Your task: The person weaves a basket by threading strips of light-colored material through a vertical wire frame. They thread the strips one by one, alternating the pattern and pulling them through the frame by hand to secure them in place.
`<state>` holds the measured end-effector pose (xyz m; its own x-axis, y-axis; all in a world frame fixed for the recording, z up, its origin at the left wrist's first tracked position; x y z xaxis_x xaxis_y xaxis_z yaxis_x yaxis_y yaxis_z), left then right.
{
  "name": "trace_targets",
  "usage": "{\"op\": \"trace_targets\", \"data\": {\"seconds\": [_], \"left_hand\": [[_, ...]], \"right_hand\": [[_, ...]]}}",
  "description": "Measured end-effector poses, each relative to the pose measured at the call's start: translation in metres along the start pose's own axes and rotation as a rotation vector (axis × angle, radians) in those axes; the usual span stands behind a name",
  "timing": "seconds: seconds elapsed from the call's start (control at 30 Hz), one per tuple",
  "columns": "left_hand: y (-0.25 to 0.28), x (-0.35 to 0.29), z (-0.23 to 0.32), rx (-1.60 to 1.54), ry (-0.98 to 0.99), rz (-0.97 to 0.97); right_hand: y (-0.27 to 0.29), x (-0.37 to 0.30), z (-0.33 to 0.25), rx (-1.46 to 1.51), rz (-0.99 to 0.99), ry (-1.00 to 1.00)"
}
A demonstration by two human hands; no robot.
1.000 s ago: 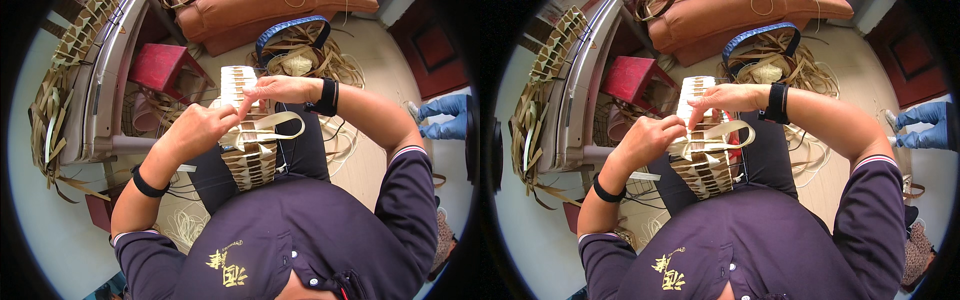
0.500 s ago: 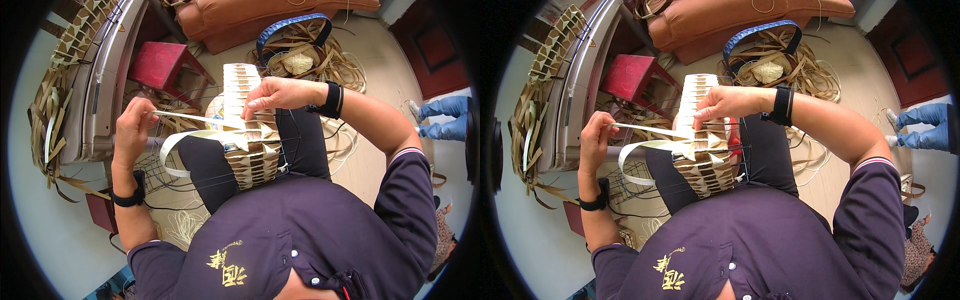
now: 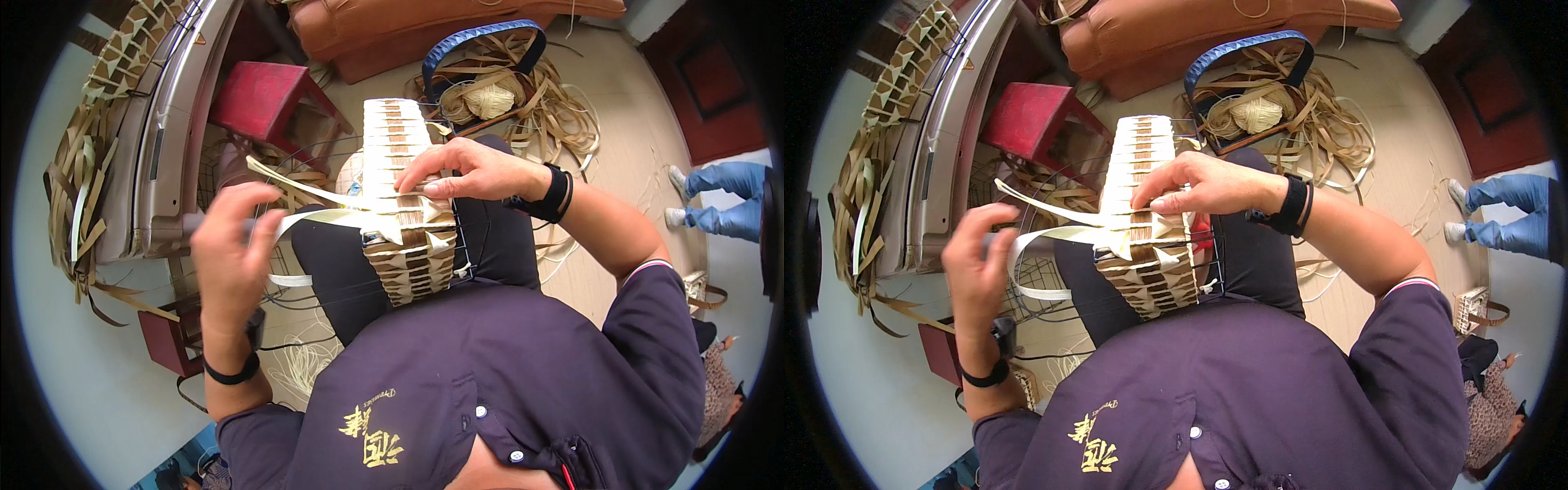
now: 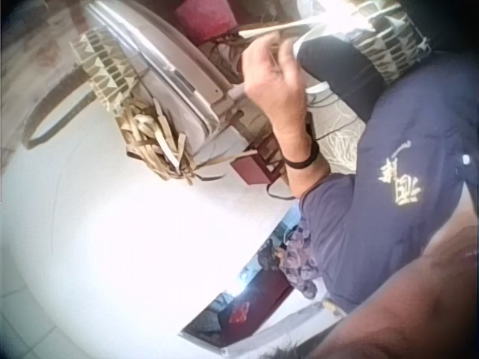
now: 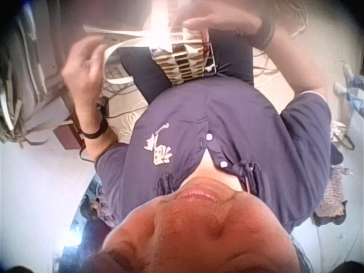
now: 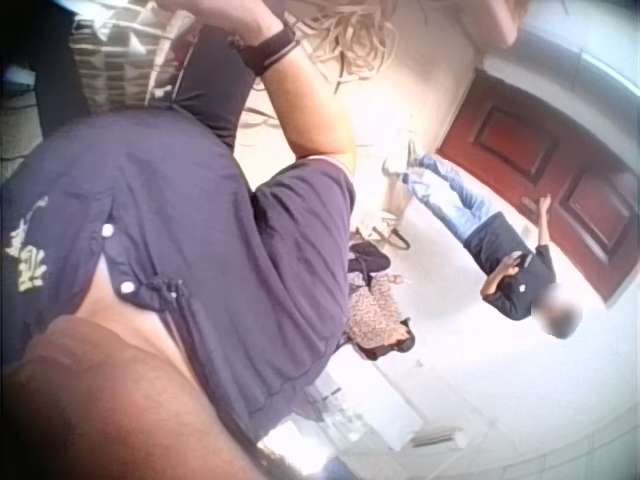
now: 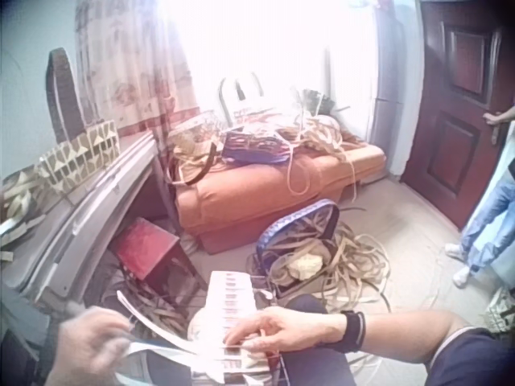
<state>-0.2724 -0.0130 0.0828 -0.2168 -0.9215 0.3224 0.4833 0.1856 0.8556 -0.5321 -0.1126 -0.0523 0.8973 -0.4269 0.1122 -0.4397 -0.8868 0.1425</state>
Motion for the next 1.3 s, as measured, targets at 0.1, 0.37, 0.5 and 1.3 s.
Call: {"op": "trace_targets", "data": {"seconds": [0.1,0.37,0.5,1.3], "left_hand": [[-0.027,0.004,0.000,-0.021,0.142,-0.180],[-0.069,0.011,0.001,0.221,-0.065,-0.322],[-0.087,0.013,0.031,0.290,-0.102,-0.264],[-0.078,0.003,0.062,0.100,-0.498,-0.373]], "right_hand": [[-0.003,-0.004,0.009,0.242,0.046,-0.019],[-0.003,-0.008,0.002,0.237,0.098,0.118],[-0.003,-0.010,-0.004,0.141,0.100,0.244],[0.015,-0.038,-0.043,-0.424,0.155,0.443]]}}
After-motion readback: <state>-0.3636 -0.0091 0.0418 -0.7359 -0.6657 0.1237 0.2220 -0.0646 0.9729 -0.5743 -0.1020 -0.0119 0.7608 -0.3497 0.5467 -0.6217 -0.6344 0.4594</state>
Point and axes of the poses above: each hand's wrist, its own x-axis towards the middle knuckle, its own y-axis out of the back of the hand, z = x × y, the point moved 5 cm from there along x, towards the middle knuckle
